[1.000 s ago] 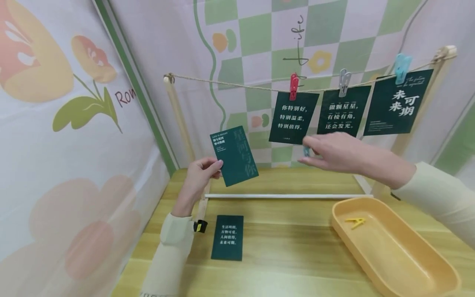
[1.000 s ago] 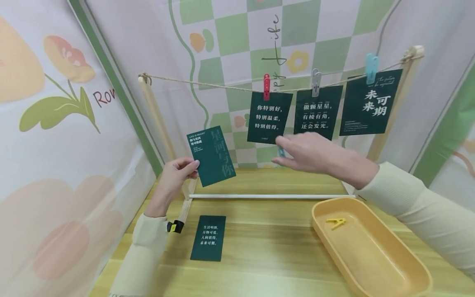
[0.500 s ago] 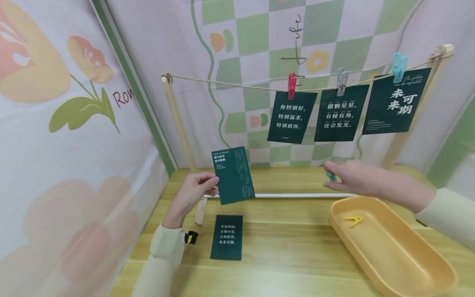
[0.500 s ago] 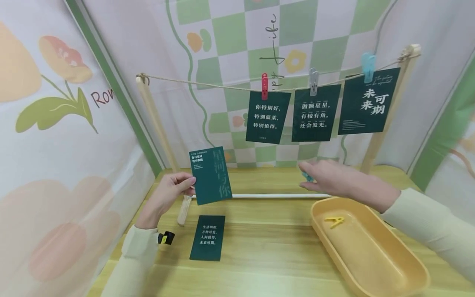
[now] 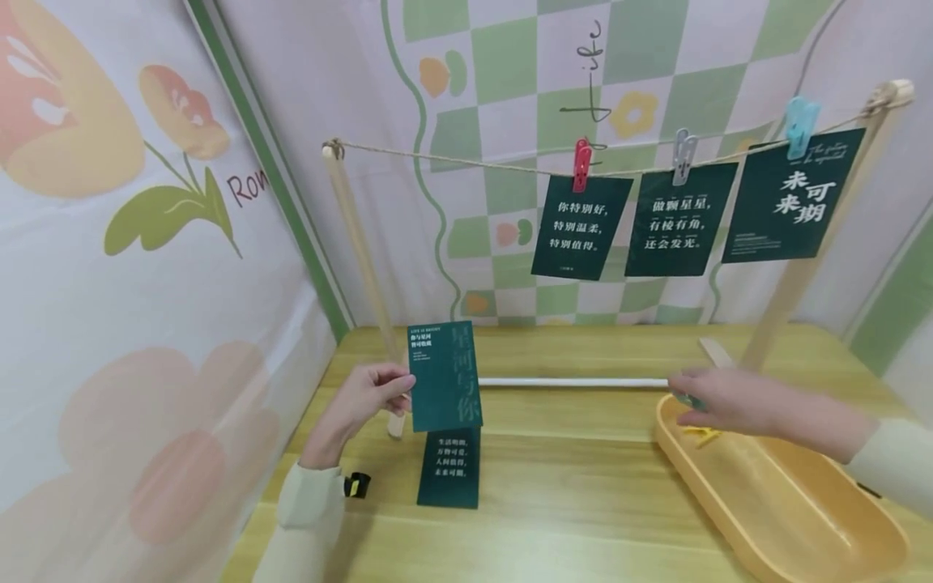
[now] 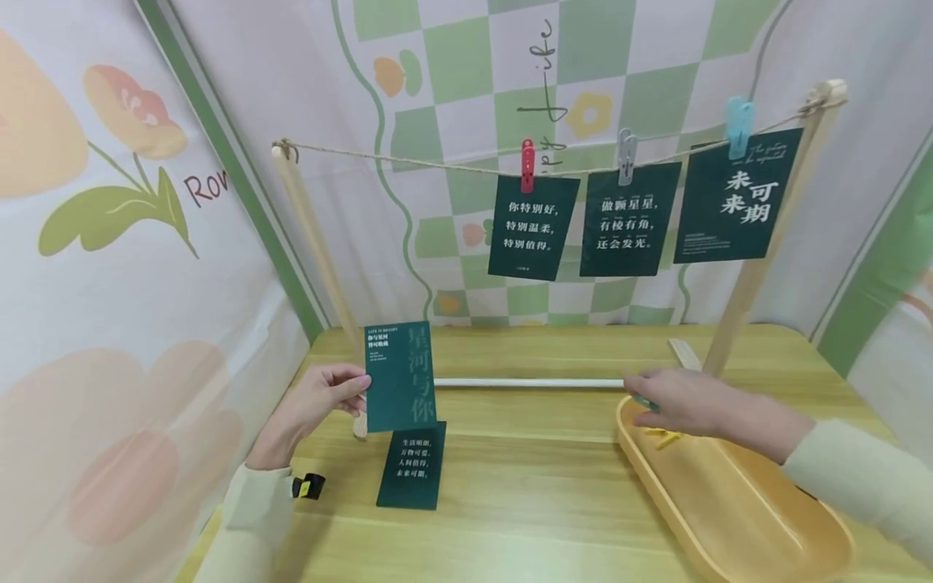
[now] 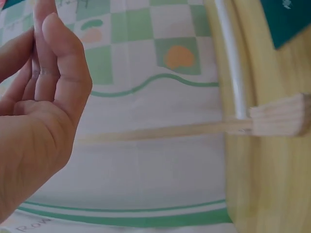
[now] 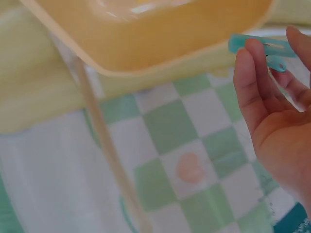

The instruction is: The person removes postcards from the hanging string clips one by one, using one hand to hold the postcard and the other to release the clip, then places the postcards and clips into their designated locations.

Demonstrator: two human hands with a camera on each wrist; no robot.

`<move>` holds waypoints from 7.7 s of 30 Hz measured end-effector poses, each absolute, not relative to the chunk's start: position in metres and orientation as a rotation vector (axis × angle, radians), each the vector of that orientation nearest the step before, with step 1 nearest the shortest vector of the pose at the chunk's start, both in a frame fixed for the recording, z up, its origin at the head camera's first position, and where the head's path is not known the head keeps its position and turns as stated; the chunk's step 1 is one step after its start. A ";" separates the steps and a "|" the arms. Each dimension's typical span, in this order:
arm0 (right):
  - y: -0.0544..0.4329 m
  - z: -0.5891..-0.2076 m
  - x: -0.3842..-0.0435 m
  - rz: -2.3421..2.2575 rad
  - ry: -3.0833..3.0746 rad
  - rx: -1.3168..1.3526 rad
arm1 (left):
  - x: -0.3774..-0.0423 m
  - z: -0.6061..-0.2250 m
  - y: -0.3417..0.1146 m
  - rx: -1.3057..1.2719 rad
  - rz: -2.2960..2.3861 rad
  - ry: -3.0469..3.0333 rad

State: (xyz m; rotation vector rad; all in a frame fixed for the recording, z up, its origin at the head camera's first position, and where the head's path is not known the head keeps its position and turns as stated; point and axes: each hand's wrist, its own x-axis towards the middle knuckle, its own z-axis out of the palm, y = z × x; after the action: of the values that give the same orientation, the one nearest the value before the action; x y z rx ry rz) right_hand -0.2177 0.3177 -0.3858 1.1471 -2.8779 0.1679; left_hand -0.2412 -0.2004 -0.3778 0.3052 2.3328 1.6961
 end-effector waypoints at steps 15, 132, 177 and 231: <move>0.360 -0.449 -0.204 0.277 -2.661 1.269 | -0.237 -0.424 -0.208 0.300 1.579 2.125; 0.207 -0.120 -0.271 -0.037 -2.584 0.819 | -0.292 -0.269 -0.034 0.703 1.725 2.574; 0.177 -0.125 -0.295 0.216 -2.591 0.765 | -0.307 -0.277 0.002 0.727 1.833 2.701; 0.181 -0.118 -0.273 0.295 -2.315 0.814 | -0.299 -0.281 -0.049 0.729 1.929 2.595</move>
State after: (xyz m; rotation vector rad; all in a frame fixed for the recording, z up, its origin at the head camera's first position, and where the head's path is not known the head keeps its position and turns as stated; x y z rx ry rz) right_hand -0.2728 0.1811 -0.1182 0.8137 -2.3149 0.2947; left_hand -0.2990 -0.0490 -0.2806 0.7292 2.5952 1.9289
